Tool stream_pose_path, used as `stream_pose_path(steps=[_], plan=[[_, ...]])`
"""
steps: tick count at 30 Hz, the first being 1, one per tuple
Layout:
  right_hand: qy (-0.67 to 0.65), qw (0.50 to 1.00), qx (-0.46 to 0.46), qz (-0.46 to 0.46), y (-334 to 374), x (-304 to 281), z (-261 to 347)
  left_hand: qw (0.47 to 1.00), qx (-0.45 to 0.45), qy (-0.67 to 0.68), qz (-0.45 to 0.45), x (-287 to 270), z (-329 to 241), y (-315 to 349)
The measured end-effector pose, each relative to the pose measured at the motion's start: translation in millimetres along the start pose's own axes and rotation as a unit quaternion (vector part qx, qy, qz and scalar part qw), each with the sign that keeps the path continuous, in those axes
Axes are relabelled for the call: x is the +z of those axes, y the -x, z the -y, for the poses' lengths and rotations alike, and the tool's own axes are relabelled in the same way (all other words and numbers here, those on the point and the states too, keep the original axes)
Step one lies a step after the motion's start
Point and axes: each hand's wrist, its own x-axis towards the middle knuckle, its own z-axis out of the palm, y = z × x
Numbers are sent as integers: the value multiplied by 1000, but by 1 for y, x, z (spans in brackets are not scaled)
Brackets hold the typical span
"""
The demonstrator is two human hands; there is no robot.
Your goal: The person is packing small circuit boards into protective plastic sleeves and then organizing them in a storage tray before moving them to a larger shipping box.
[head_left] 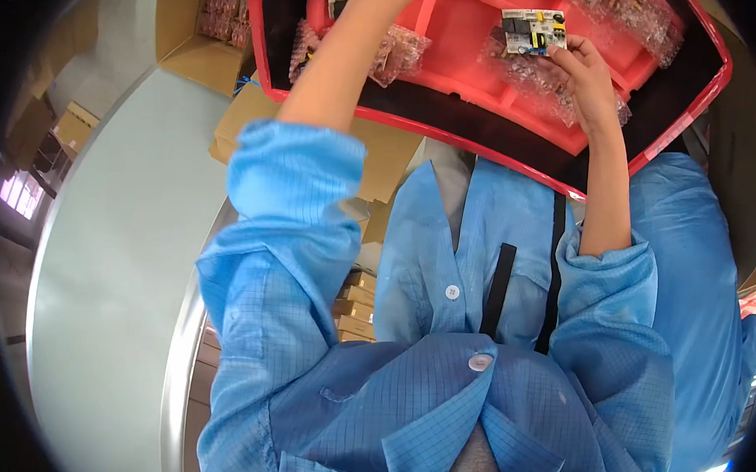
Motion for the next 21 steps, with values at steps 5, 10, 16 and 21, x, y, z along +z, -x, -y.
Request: stream_pose_path(steps=[5, 10, 16, 21], plan=[[43, 999, 10, 10, 7, -7, 1, 974, -68, -181, 117, 16, 4, -30], [44, 999, -1, 13, 8, 0, 8, 997, -43, -61, 11, 16, 24, -27], [-2, 1000, 1, -14, 3, 3, 15, 987, -68, 139, -45, -22, -42, -4], [-27, 999, -14, -27, 7, -1, 13, 994, -98, 30, 33, -15, -47, 34]])
